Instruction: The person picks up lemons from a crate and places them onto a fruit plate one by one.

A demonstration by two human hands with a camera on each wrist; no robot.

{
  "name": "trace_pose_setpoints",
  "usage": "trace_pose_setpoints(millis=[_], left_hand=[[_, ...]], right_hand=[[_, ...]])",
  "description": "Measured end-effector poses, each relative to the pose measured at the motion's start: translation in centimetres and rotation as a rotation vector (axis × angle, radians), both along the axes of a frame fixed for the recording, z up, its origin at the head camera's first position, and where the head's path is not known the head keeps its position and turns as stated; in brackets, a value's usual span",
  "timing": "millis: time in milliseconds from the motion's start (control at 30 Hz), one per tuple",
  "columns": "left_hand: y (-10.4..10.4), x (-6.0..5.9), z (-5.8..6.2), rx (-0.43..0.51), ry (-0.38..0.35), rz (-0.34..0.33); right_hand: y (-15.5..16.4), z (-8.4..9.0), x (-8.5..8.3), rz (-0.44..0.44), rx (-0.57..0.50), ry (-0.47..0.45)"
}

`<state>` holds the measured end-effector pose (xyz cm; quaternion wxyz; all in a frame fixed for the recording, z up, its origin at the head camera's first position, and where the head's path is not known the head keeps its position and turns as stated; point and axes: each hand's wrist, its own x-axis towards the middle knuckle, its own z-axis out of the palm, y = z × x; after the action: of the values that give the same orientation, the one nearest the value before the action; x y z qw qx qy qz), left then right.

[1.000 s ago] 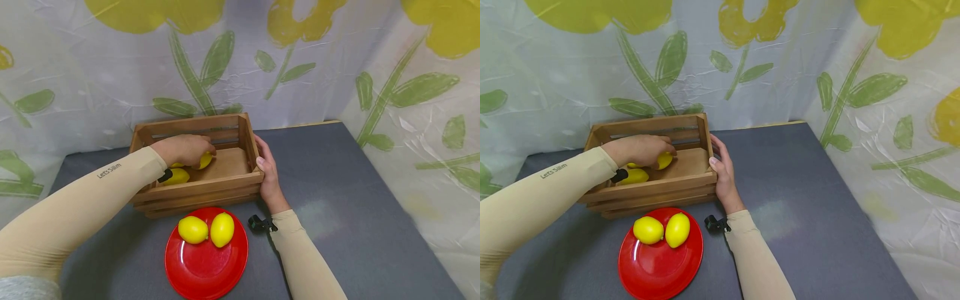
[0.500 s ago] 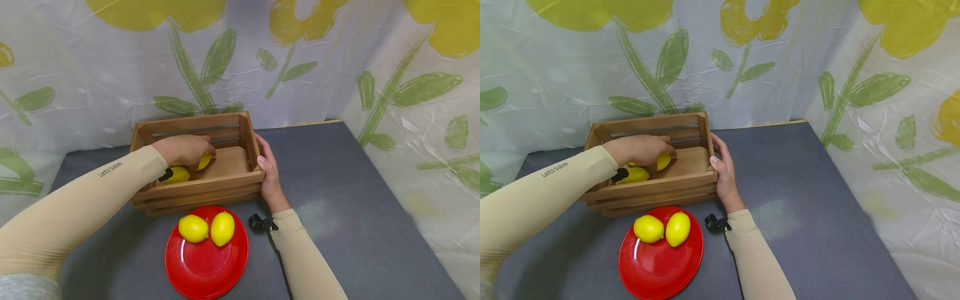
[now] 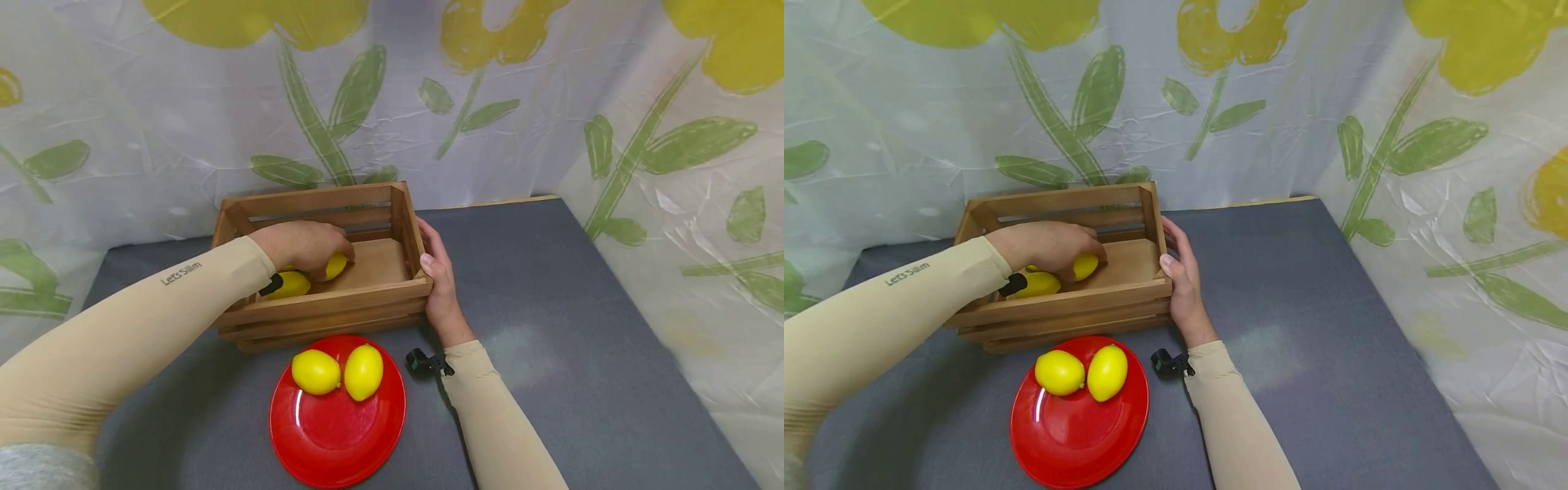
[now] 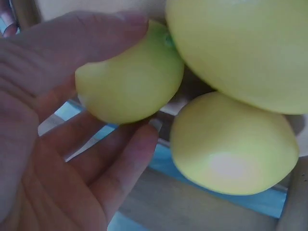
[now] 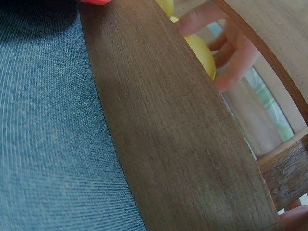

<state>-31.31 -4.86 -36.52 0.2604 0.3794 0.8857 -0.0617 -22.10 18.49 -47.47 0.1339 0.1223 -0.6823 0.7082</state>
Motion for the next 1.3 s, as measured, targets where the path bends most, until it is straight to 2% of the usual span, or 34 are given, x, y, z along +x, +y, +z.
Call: trace_pose_setpoints(millis=[200,433,633,900,1100,1300], left_hand=[[-0.6,0.9,1.1,0.032,0.025,-0.004],[-1.4,2.8,4.3,0.149,0.079,0.042],[-2.4,4.4,6.4,0.213,0.11,0.054],[-3.8,7.5,9.0,0.25,0.165,0.036],[-4.0,9.7,10.9,0.257,0.214,0.007],[-4.3,12.4,12.0,0.282,0.235,-0.012]], right_hand=[[-0.5,-0.3,0.1,0.008,-0.007,-0.015],[-0.6,-0.2,0.1,0.009,-0.019,-0.028],[-0.4,-0.1,0.2,0.018,-0.053,-0.035],[-0.3,0.1,0.3,0.018,-0.067,-0.045],[-0.2,0.3,0.4,0.024,-0.105,-0.055],[-0.4,0.5,0.4,0.027,-0.084,-0.055]])
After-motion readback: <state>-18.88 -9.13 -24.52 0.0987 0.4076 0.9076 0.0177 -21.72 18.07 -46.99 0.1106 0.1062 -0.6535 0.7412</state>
